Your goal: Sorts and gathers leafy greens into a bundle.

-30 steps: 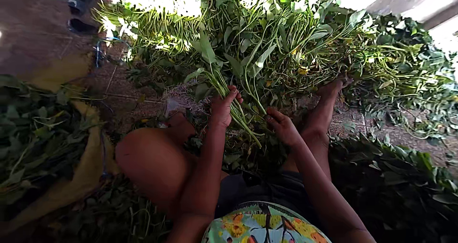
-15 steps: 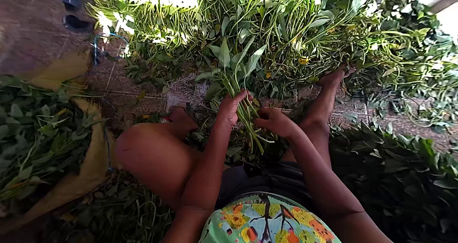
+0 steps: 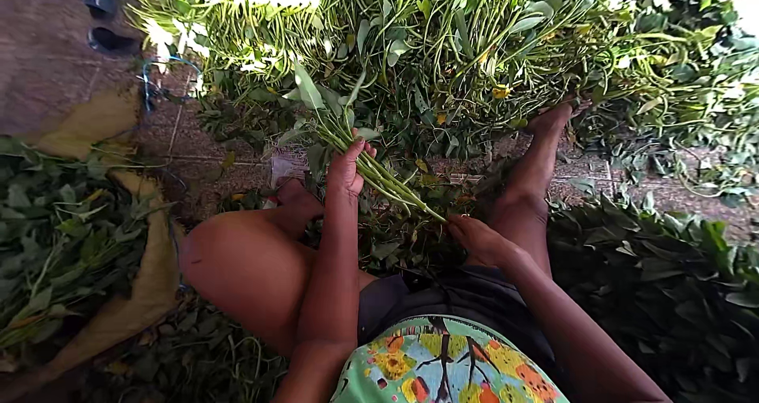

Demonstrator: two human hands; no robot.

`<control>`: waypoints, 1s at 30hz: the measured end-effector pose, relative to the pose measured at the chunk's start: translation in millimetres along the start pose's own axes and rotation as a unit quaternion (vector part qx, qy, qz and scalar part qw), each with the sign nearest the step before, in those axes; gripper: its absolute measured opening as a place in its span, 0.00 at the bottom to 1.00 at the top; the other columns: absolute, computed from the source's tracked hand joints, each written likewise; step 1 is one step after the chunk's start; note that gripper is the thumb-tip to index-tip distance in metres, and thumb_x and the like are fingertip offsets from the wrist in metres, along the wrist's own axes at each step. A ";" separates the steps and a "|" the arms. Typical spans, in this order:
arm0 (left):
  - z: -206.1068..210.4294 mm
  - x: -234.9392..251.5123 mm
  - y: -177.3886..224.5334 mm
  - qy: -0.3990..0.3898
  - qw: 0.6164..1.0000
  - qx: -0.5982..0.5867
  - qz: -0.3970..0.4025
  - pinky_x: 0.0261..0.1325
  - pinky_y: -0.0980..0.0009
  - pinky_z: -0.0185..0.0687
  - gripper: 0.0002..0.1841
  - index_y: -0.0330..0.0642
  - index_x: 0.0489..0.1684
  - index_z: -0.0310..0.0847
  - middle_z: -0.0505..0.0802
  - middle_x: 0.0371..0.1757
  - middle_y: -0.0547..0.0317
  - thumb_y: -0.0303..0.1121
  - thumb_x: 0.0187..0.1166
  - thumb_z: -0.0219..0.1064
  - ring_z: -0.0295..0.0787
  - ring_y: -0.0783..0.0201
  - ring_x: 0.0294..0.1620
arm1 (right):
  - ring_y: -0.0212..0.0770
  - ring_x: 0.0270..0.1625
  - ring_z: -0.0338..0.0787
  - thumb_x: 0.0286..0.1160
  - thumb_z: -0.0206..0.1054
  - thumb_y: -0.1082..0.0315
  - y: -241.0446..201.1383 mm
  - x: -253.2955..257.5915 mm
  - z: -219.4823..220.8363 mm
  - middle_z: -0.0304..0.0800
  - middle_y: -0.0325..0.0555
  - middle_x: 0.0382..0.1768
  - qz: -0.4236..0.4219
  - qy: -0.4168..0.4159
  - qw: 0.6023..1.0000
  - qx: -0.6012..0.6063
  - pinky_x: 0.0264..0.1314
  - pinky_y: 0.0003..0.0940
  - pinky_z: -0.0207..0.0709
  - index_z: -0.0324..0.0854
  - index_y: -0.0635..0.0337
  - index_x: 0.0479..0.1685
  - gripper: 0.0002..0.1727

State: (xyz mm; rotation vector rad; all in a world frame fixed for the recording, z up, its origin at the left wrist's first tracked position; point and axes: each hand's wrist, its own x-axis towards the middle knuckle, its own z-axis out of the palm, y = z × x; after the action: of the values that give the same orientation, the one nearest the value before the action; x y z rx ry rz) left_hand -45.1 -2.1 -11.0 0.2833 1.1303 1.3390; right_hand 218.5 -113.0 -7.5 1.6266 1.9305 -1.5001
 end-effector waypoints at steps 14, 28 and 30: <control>14.1 -35.8 -6.4 -0.135 0.890 0.426 0.091 0.55 0.53 0.88 0.22 0.43 0.74 0.77 0.93 0.54 0.45 0.35 0.83 0.70 0.92 0.54 0.47 | 0.59 0.80 0.76 0.82 0.67 0.48 8.5 47.0 -40.6 0.70 0.68 0.81 0.014 0.165 0.936 0.310 0.80 0.55 0.71 0.46 0.67 0.92 0.49; 30.7 -52.2 -24.9 -0.349 0.897 0.223 -0.156 0.46 0.71 0.89 0.06 0.36 0.51 0.80 0.90 0.33 0.63 0.25 0.84 0.60 0.89 0.69 0.34 | 0.52 0.63 0.86 0.91 0.50 0.43 -52.1 124.3 -202.6 0.85 0.64 0.63 -0.078 0.501 0.764 0.398 0.69 0.52 0.79 0.73 0.70 0.74 0.35; 30.2 -49.8 -17.6 -0.293 0.926 0.199 -0.129 0.44 0.72 0.89 0.06 0.36 0.51 0.79 0.89 0.30 0.63 0.24 0.85 0.59 0.89 0.68 0.32 | 0.60 0.70 0.83 0.92 0.48 0.45 -26.0 147.0 -244.0 0.83 0.70 0.66 0.038 0.566 0.725 0.391 0.73 0.57 0.72 0.75 0.72 0.73 0.35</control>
State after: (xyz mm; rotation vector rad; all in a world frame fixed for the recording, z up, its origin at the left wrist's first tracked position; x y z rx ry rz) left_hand -2.4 -37.2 14.5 0.7524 0.8743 0.7042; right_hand 246.4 170.6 17.7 3.6033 1.4954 -1.4736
